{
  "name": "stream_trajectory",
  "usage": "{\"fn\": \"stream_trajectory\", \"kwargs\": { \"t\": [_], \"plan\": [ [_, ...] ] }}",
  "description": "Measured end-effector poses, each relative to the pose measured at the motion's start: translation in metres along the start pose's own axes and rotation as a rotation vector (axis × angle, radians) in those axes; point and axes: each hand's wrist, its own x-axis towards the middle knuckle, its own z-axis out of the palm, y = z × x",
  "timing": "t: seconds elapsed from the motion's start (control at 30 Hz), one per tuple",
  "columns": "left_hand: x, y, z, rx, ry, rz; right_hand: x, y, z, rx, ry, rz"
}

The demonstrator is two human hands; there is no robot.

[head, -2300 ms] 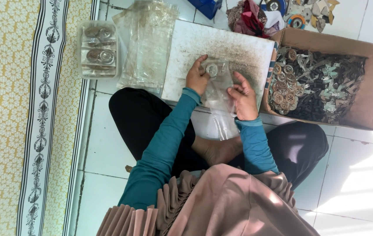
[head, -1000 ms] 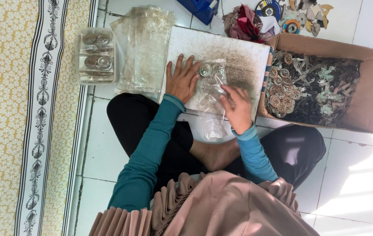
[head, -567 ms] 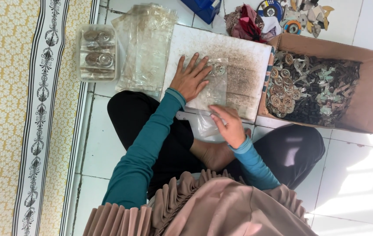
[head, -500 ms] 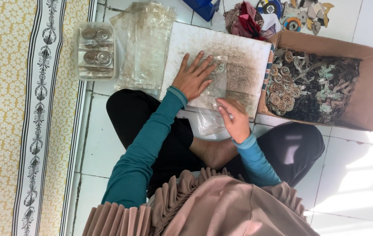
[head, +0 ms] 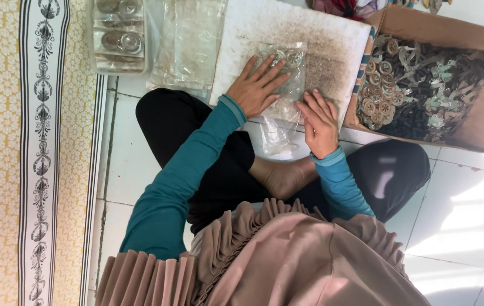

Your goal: The person sorts through small metal and fabric decorative items, picking them from a cardboard box, placing them onto a white board to arrange them, and occasionally placing items into plastic bags.

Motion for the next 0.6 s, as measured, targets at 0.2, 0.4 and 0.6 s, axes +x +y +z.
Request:
{"fn": "stream_trajectory", "kwargs": {
  "t": [0.2,0.4,0.6],
  "plan": [
    [-0.054,0.042,0.0,-0.187,0.143,0.043,-0.017,-0.013,0.001,-0.064,0.025,-0.097],
    [-0.052,0.065,0.008,-0.146,0.226,-0.012,-0.023,-0.001,0.021,-0.194,-0.008,-0.133],
    [-0.052,0.067,0.01,-0.225,0.284,-0.048,-0.022,0.0,0.014,-0.016,0.081,-0.117]
  ]
}}
